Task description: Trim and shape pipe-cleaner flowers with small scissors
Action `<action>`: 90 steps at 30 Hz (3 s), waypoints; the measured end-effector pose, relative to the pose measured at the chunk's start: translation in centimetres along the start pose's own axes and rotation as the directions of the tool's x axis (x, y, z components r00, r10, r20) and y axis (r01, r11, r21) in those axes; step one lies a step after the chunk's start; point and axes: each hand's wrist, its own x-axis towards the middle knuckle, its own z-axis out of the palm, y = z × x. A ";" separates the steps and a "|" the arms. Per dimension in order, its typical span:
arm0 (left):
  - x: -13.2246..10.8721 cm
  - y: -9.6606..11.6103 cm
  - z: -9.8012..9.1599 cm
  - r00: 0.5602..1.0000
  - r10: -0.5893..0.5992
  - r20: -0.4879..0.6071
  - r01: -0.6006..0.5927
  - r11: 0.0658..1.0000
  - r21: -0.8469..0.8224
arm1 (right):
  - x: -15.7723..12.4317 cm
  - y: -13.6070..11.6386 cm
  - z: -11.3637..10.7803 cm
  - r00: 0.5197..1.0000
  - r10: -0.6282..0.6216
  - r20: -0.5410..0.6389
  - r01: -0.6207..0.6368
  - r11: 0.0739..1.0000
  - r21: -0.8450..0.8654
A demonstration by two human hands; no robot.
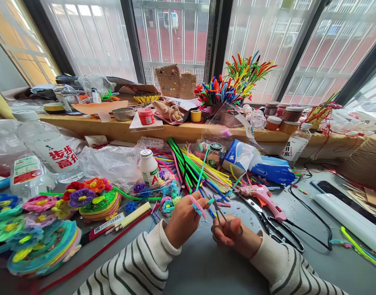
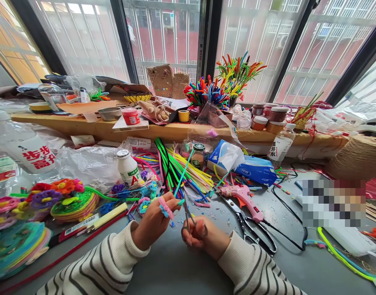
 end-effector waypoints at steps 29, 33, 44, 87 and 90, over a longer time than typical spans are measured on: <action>0.2 0.2 -0.2 0.995 -0.093 0.024 0.096 0.946 -0.309 | 0.5 -0.1 -1.4 0.875 -0.132 -0.465 0.109 0.991 -0.076; 0.0 0.6 0.1 0.986 -0.008 0.165 0.068 0.930 -0.361 | 0.5 -0.2 -1.3 0.849 -0.148 -0.508 0.101 0.988 -0.119; 0.0 0.9 0.4 0.935 -0.128 0.330 0.251 0.897 -0.363 | 0.5 -0.9 -0.6 0.747 -0.295 -0.595 0.075 0.928 -0.366; 0.0 -2.1 1.6 0.808 -0.579 0.111 0.586 0.809 -0.044 | 0.2 -1.0 -0.7 0.962 -0.272 -0.016 -0.092 -0.270 -0.958; 0.1 -2.0 1.5 0.816 -0.571 0.085 0.576 0.816 -0.052 | 0.1 -1.2 -0.3 0.961 -0.274 -0.022 -0.107 -0.300 -0.948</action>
